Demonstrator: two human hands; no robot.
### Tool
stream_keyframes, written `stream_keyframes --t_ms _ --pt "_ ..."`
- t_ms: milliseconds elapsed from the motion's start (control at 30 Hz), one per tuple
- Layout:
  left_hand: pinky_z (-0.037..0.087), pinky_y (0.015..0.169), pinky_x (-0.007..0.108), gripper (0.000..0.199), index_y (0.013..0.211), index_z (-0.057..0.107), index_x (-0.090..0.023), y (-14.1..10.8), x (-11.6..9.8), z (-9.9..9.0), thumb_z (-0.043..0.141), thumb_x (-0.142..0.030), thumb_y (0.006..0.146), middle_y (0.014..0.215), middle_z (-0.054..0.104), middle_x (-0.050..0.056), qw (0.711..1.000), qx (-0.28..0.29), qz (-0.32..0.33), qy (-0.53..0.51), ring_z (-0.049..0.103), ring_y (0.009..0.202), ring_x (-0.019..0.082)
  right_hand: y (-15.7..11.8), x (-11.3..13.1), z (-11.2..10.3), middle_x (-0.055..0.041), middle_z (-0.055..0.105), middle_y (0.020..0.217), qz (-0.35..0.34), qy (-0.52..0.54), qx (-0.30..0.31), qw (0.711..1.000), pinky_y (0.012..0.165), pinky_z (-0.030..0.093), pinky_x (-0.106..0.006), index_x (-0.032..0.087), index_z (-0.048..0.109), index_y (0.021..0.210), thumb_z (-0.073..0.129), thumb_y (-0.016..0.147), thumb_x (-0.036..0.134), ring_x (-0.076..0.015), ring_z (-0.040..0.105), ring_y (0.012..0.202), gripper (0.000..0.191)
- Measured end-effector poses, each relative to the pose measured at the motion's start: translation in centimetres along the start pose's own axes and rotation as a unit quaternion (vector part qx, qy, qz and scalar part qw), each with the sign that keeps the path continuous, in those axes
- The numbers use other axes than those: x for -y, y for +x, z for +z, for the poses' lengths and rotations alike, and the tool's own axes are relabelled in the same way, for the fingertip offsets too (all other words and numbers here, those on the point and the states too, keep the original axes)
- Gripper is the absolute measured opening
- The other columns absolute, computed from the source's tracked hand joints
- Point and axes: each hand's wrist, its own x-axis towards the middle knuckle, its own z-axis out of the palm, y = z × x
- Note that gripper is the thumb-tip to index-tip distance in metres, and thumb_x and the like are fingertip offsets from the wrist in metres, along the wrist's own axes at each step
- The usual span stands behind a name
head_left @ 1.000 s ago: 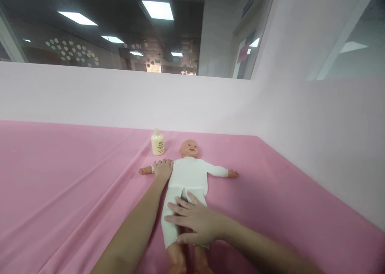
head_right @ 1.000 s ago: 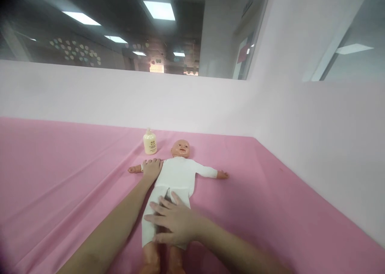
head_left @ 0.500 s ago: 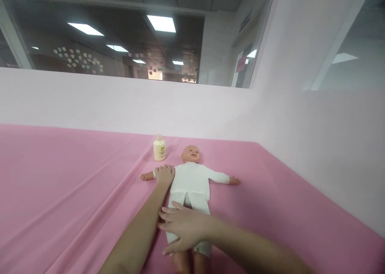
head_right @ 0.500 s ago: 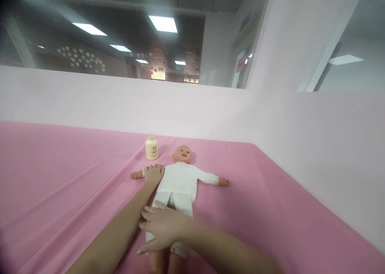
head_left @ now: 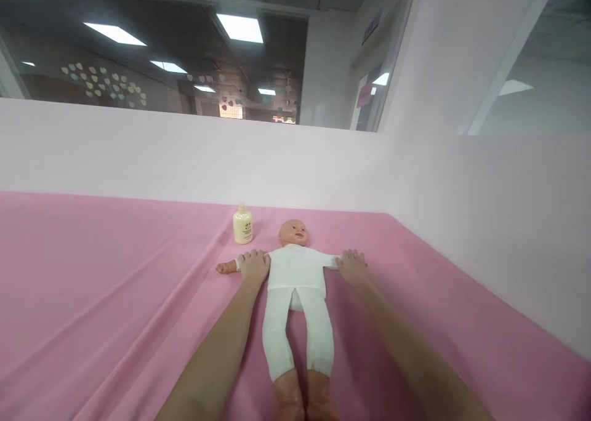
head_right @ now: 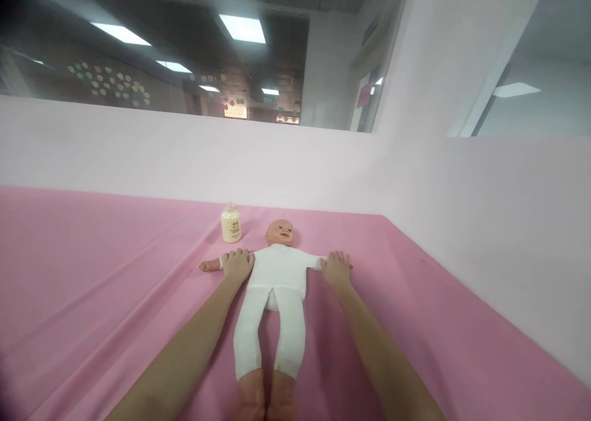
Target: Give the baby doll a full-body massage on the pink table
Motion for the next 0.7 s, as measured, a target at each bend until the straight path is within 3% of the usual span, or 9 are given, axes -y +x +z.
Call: stream_keyframes --t_ms 67,100,200,300,400,467,567,633,700 --pt "0.029 0.094 0.047 0.043 0.112 0.067 -0.014 0.0 -0.1 0.0 0.033 -0.037 0.097 0.111 0.066 0.017 1.000 -0.001 -0.004 0.002 0.056 0.107 0.034 -1.0 2.5 0.0 -0.0279 0.029 0.154 -0.029 0.010 0.011 0.999 0.121 0.006 -0.051 -0.003 0.037 0.147 0.021 0.099 0.039 -0.0377 0.020 0.148 0.065" --pt "0.029 0.094 0.047 0.043 0.112 0.067 -0.014 0.0 -0.1 0.0 0.033 -0.037 0.097 0.111 0.065 0.017 1.000 -0.002 -0.004 0.003 0.056 0.107 0.034 -1.9 4.1 0.1 -0.0264 0.025 0.157 -0.088 0.037 0.043 0.995 0.121 0.007 -0.051 0.000 0.033 0.150 0.022 0.100 0.040 -0.0365 0.018 0.149 0.065" --pt "0.030 0.093 0.047 0.043 0.111 0.067 -0.014 0.0 0.1 0.1 0.033 -0.037 0.097 0.110 0.066 0.017 1.000 0.000 0.004 0.002 0.056 0.105 0.034 -6.3 9.0 0.1 -0.0172 0.014 0.162 -0.178 0.068 0.102 0.976 0.121 0.017 -0.052 0.012 0.022 0.156 0.026 0.099 0.056 -0.0332 0.013 0.151 0.072" --pt "0.031 0.093 0.047 0.042 0.110 0.067 -0.014 0.1 0.4 0.2 0.034 -0.037 0.098 0.108 0.066 0.017 1.000 0.002 0.013 -0.001 0.056 0.105 0.034 -11.5 11.6 -1.2 -0.0054 0.002 0.165 -0.345 0.115 0.186 0.912 0.117 0.000 -0.065 0.032 0.016 0.157 0.030 0.096 0.065 -0.0364 -0.005 0.151 0.070" --pt "0.031 0.095 0.048 0.040 0.110 0.067 -0.014 0.2 0.6 0.0 0.036 -0.036 0.098 0.110 0.066 0.017 1.000 0.001 0.008 -0.006 0.055 0.107 0.034 -14.5 11.3 -3.1 -0.0021 0.010 0.164 -0.414 0.132 0.228 0.871 0.119 -0.004 -0.061 0.037 0.021 0.155 0.036 0.095 0.065 -0.0311 0.001 0.152 0.067" --pt "0.032 0.098 0.046 0.038 0.114 0.065 -0.016 0.2 0.4 -0.4 0.036 -0.034 0.098 0.119 0.063 0.016 0.999 -0.014 0.017 -0.025 0.053 0.113 0.032 -14.8 10.2 -3.8 0.0005 0.015 0.164 -0.402 0.141 0.248 0.870 0.122 -0.002 -0.056 0.039 0.023 0.154 0.034 0.097 0.062 -0.0265 0.007 0.153 0.062" --pt "0.034 0.102 0.036 0.035 0.115 0.062 -0.019 0.0 -0.3 -1.2 0.034 -0.031 0.100 0.125 0.061 0.011 0.984 -0.012 0.112 -0.137 0.052 0.119 0.024 -13.3 7.9 -3.3 0.0037 0.013 0.164 -0.331 0.177 0.235 0.897 0.125 0.006 -0.045 0.036 0.022 0.155 0.025 0.100 0.055 -0.0201 0.009 0.153 0.058" --pt "0.040 0.094 0.029 0.032 0.110 0.062 -0.021 -0.3 -1.1 -1.4 0.035 -0.035 0.101 0.115 0.066 0.007 0.963 0.034 0.166 -0.210 0.058 0.108 0.019 -11.9 6.4 -2.1 -0.0005 0.003 0.165 -0.221 0.197 0.201 0.934 0.124 0.009 -0.042 0.028 0.013 0.158 0.024 0.099 0.057 -0.0205 0.001 0.153 0.067" --pt "0.044 0.080 0.027 0.032 0.102 0.062 -0.021 -0.6 -1.9 -1.4 0.038 -0.042 0.100 0.097 0.070 0.004 0.958 0.078 0.159 -0.226 0.063 0.089 0.018 -10.4 5.3 -0.7 -0.0057 -0.009 0.164 -0.117 0.169 0.203 0.957 0.122 0.005 -0.051 0.022 0.002 0.158 0.028 0.095 0.066 -0.0268 -0.010 0.152 0.082"
